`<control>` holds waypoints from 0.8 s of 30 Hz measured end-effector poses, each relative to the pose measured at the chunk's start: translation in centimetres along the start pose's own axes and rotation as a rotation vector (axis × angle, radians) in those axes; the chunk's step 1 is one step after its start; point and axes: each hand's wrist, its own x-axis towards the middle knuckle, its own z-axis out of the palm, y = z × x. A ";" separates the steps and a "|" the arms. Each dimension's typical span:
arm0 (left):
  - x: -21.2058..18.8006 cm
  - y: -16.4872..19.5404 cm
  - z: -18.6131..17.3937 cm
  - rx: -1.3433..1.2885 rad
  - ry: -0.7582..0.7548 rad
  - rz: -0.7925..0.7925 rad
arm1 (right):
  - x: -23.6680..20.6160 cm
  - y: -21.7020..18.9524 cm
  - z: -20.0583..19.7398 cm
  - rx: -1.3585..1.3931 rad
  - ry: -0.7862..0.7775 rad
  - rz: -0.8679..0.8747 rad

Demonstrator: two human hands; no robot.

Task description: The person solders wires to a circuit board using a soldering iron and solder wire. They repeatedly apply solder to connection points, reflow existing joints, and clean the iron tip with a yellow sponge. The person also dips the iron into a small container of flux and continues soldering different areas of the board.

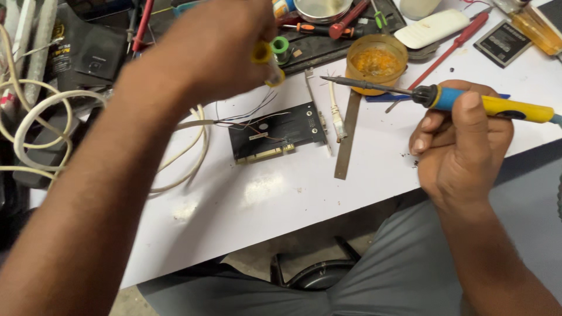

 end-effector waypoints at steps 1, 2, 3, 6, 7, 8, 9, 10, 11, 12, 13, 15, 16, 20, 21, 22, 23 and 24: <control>0.4 0.4 0.8 0.016 -0.028 -0.025 | 0.0 0.1 0.0 0.011 -0.005 -0.006; 0.7 0.7 1.5 0.031 -0.057 -0.051 | 0.0 0.0 0.0 0.018 -0.007 -0.007; 1.0 1.0 2.2 0.033 -0.055 -0.029 | 0.0 0.0 0.0 0.025 -0.009 -0.008; 1.2 1.6 3.6 0.033 -0.036 0.021 | 0.1 0.0 0.0 0.031 -0.011 -0.003; 1.1 1.7 3.8 0.024 -0.021 0.029 | 0.0 0.0 0.1 0.029 -0.014 -0.002; 1.0 1.8 3.9 0.016 -0.005 0.037 | 0.0 -0.1 0.1 0.031 -0.015 -0.003; 0.9 1.8 3.8 0.016 0.000 0.043 | 0.0 -0.1 0.1 0.033 -0.016 -0.004; 0.8 1.8 3.7 0.015 0.004 0.048 | 0.0 -0.1 0.2 0.038 -0.014 -0.005; 0.6 1.8 3.5 0.014 0.008 0.054 | 0.0 -0.1 0.2 0.042 -0.013 -0.006; 0.5 1.7 3.2 0.019 0.000 0.049 | 0.0 -0.1 0.2 0.046 -0.011 -0.007; 0.4 1.7 2.9 0.022 -0.009 0.045 | -0.1 -0.1 0.3 0.047 -0.008 -0.008; 0.4 1.7 2.6 0.037 -0.052 0.015 | -0.1 -0.1 0.3 0.052 -0.001 -0.006; 0.4 1.8 2.6 0.050 -0.086 -0.011 | -0.1 -0.1 0.3 0.055 0.002 -0.005; 0.4 2.4 3.0 0.044 -0.061 0.019 | -0.1 -0.2 0.4 0.044 -0.003 -0.011; 0.4 2.5 3.1 0.057 -0.044 0.044 | -0.1 -0.2 0.4 0.040 -0.001 -0.012; 0.4 2.6 3.2 0.070 -0.029 0.070 | -0.1 -0.2 0.4 0.038 0.005 -0.009; 0.4 2.6 3.3 0.084 -0.012 0.094 | -0.1 -0.2 0.4 0.038 0.006 -0.008; 0.4 2.6 3.4 0.105 -0.034 0.078 | -0.1 -0.3 0.5 0.037 0.008 -0.008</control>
